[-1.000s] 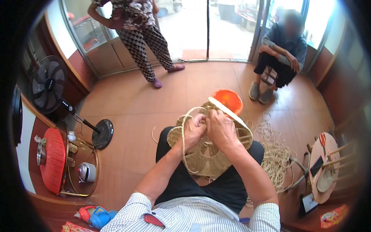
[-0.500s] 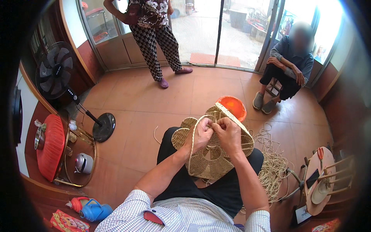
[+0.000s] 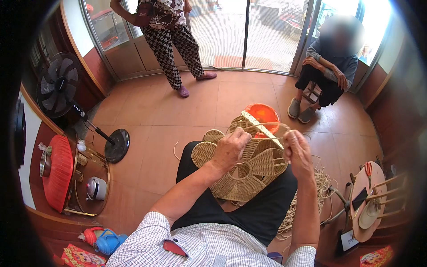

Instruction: Manually weaving a basket using dried plant fibers.

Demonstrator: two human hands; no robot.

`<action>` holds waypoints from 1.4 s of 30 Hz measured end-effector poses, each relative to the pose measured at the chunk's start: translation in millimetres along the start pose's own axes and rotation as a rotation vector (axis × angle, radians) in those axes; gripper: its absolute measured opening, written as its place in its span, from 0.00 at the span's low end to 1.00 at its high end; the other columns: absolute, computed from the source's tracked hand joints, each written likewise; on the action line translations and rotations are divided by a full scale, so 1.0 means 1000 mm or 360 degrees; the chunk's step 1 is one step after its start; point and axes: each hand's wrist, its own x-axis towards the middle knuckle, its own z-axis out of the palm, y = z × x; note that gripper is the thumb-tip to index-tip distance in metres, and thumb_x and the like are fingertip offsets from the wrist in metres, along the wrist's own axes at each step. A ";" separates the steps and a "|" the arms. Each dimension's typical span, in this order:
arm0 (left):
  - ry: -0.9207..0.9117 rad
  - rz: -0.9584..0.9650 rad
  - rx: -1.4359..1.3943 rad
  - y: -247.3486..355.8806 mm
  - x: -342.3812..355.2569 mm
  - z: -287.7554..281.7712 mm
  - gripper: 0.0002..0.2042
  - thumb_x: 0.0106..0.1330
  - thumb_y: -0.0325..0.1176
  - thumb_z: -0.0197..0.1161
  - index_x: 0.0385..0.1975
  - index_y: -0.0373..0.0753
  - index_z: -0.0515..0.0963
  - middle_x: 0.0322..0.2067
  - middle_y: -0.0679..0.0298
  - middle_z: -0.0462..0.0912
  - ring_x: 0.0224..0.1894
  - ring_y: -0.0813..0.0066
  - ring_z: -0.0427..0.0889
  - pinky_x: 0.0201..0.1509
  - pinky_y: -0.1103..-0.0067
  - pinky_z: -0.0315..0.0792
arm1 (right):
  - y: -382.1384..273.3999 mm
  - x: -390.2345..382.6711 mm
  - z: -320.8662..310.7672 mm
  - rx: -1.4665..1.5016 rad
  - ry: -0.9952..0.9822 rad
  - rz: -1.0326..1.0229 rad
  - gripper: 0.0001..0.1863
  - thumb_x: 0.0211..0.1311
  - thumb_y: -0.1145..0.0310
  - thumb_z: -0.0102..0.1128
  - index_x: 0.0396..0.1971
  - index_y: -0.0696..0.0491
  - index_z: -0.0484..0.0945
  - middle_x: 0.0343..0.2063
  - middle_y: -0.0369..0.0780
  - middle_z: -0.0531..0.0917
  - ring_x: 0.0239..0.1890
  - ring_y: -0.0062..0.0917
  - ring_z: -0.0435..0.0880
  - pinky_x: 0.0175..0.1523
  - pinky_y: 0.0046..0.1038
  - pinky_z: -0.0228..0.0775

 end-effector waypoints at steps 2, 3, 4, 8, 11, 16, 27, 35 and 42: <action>0.0029 0.0123 0.0127 0.001 0.004 0.004 0.02 0.74 0.26 0.62 0.42 0.39 0.79 0.39 0.58 0.81 0.43 0.55 0.88 0.46 0.62 0.83 | -0.009 -0.001 -0.008 0.0045 0.0071 -0.0213 0.15 0.88 0.53 0.55 0.44 0.48 0.79 0.29 0.27 0.70 0.25 0.08 0.64 0.27 0.14 0.56; 0.0025 0.0123 0.0130 0.001 0.006 0.005 0.02 0.74 0.26 0.62 0.42 0.39 0.79 0.39 0.58 0.81 0.43 0.55 0.88 0.46 0.62 0.83 | -0.014 -0.002 -0.009 0.0050 0.0072 -0.0212 0.15 0.88 0.53 0.55 0.44 0.48 0.79 0.29 0.27 0.70 0.25 0.08 0.64 0.27 0.14 0.56; -0.0020 0.0122 0.0144 0.003 0.009 0.007 0.02 0.74 0.28 0.63 0.41 0.39 0.79 0.38 0.58 0.81 0.42 0.56 0.88 0.45 0.63 0.83 | -0.023 -0.005 -0.007 0.0081 0.0186 -0.0295 0.15 0.88 0.53 0.55 0.44 0.48 0.79 0.28 0.26 0.69 0.25 0.08 0.64 0.27 0.15 0.56; -0.0040 -0.0012 0.0205 0.012 0.016 0.013 0.07 0.74 0.34 0.66 0.36 0.39 0.78 0.33 0.56 0.82 0.39 0.55 0.89 0.43 0.63 0.82 | -0.062 -0.009 0.028 -0.0030 0.0340 -0.0584 0.14 0.86 0.55 0.59 0.46 0.51 0.85 0.28 0.26 0.73 0.25 0.06 0.65 0.27 0.14 0.55; -0.0036 -0.0144 0.0273 0.016 0.021 0.023 0.08 0.73 0.36 0.67 0.35 0.39 0.80 0.30 0.57 0.84 0.34 0.54 0.89 0.41 0.61 0.83 | -0.065 -0.012 0.073 -0.0178 0.0359 -0.0717 0.13 0.83 0.62 0.63 0.51 0.54 0.90 0.28 0.26 0.80 0.26 0.06 0.69 0.29 0.15 0.60; 0.0029 -0.0261 0.0103 0.024 0.024 0.023 0.09 0.72 0.37 0.67 0.31 0.39 0.82 0.28 0.55 0.87 0.32 0.52 0.90 0.38 0.59 0.83 | -0.037 -0.012 0.096 -0.0781 0.0062 -0.0540 0.12 0.77 0.72 0.68 0.54 0.60 0.90 0.34 0.30 0.90 0.33 0.10 0.82 0.37 0.18 0.74; -0.0765 -0.1138 -0.1203 0.034 0.026 -0.012 0.21 0.80 0.32 0.58 0.67 0.30 0.75 0.25 0.57 0.86 0.21 0.70 0.85 0.24 0.71 0.78 | 0.059 -0.008 0.060 -0.0372 0.0345 -0.0022 0.20 0.81 0.68 0.62 0.64 0.63 0.81 0.26 0.33 0.87 0.20 0.10 0.75 0.25 0.16 0.67; -0.0653 -0.0878 -0.0944 0.025 0.016 -0.005 0.19 0.77 0.29 0.56 0.66 0.37 0.79 0.28 0.64 0.84 0.25 0.79 0.82 0.30 0.74 0.79 | 0.069 0.016 0.072 0.0763 0.0303 0.0469 0.08 0.81 0.67 0.64 0.53 0.50 0.81 0.23 0.27 0.79 0.17 0.06 0.71 0.19 0.11 0.58; -0.0369 -0.0648 -0.0678 0.025 0.009 0.005 0.18 0.76 0.31 0.59 0.62 0.36 0.81 0.47 0.47 0.92 0.46 0.53 0.94 0.54 0.64 0.83 | 0.080 0.015 0.076 0.1271 0.0395 0.0355 0.05 0.82 0.69 0.63 0.49 0.50 0.77 0.26 0.29 0.78 0.20 0.07 0.70 0.21 0.13 0.60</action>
